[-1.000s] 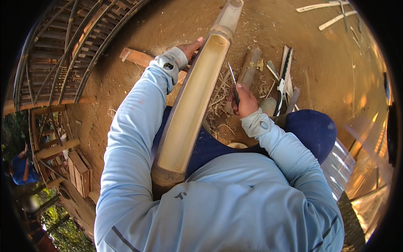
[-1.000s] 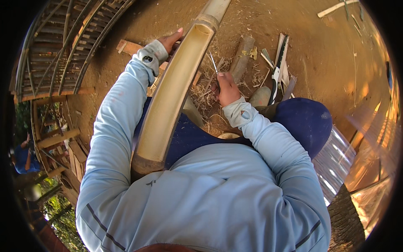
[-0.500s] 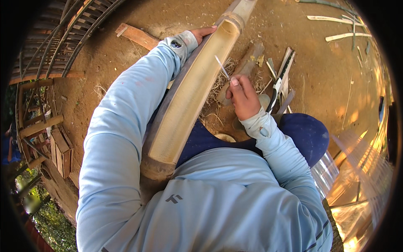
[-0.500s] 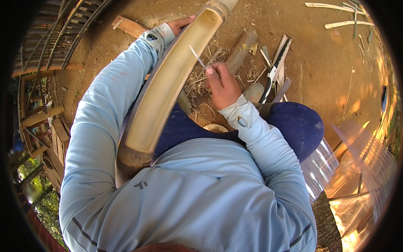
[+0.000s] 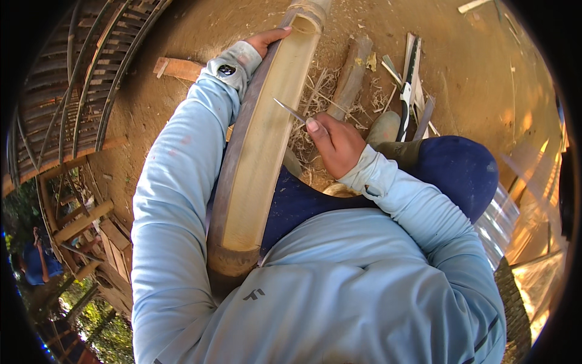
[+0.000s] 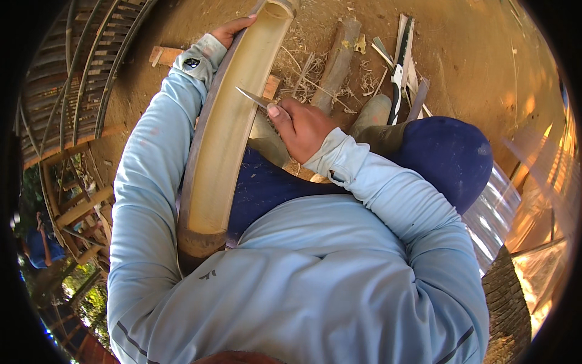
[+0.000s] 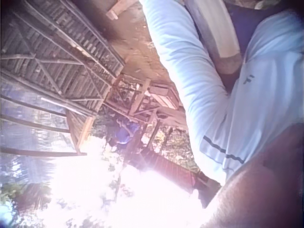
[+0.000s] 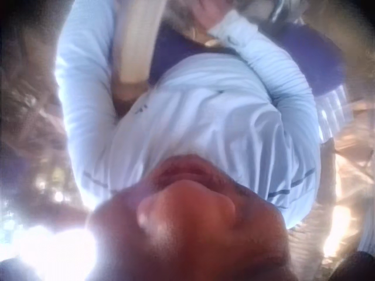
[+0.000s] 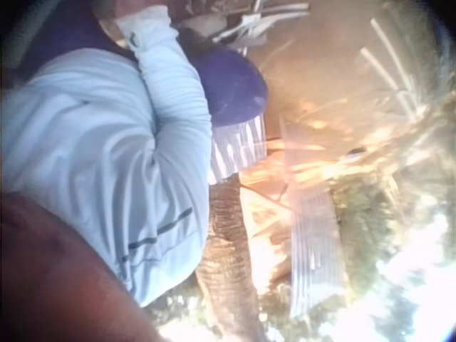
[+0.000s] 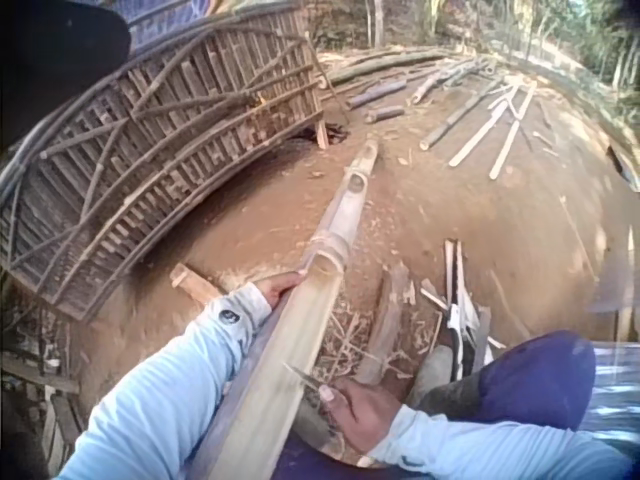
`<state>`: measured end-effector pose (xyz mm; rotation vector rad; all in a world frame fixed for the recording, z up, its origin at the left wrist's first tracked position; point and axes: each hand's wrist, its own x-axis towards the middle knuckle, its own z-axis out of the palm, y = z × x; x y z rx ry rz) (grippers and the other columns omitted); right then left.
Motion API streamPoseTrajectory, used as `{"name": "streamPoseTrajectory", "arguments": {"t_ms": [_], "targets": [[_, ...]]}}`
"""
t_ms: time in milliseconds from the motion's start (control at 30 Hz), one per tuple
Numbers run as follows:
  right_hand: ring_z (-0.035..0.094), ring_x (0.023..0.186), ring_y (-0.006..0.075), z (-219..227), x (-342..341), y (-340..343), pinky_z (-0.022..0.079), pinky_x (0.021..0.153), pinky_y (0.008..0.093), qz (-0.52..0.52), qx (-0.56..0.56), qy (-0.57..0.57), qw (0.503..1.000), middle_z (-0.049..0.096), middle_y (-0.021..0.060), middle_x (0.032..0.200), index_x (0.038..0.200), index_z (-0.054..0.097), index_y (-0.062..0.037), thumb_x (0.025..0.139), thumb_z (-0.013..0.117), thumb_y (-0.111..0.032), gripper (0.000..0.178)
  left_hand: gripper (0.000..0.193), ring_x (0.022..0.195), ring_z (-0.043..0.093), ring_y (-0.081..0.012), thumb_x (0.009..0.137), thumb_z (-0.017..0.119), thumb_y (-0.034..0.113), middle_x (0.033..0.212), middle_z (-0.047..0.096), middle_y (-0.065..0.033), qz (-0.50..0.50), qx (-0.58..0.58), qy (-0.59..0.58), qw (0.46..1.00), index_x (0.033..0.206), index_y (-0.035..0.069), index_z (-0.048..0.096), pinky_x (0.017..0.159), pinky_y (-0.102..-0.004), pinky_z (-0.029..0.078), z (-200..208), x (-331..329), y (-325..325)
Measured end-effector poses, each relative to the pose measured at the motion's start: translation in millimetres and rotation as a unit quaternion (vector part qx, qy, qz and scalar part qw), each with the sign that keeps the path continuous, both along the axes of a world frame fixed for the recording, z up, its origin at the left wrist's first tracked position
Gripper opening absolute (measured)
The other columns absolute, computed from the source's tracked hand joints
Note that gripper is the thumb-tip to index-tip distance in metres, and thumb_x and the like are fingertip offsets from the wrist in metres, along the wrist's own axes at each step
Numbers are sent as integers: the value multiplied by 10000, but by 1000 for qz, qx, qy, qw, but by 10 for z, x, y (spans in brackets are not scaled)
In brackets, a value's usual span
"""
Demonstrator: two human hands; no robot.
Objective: The person holds a long bamboo segment and uses a knife to scrape and smooth the inner surface. They rotate the bamboo periodically to access different sections and continue carving along the length.
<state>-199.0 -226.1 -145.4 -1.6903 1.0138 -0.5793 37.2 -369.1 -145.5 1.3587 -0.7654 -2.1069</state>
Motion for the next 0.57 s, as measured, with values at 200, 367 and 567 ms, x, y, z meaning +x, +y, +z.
{"name": "streamPoseTrajectory", "arguments": {"t_ms": [200,367,567], "targets": [[538,645,428,27,29,39,431,621,465,24,-34,30,999,509,213,657,888,498,-2,1047,384,-369,416,524,764,703,-182,882,651,503,943,726,-97,-19,-3,-47,999,1132,42,665,704,-324,582,36,-29,23],[542,638,438,-38,100,13,430,604,477,21,-50,45,998,523,216,656,883,492,-5,1046,388,-365,409,537,758,701,-178,881,651,517,943,726,-92,-13,-14,-38,999,1132,43,664,696,-324,581,-37,-23,35],[561,658,442,-75,116,55,432,607,488,10,-66,68,995,542,226,673,907,495,-16,1041,400,-377,396,562,769,706,-178,870,664,530,949,727,-90,-1,-31,-19,999,1149,42,655,712,-325,587,-99,5,15]]}}
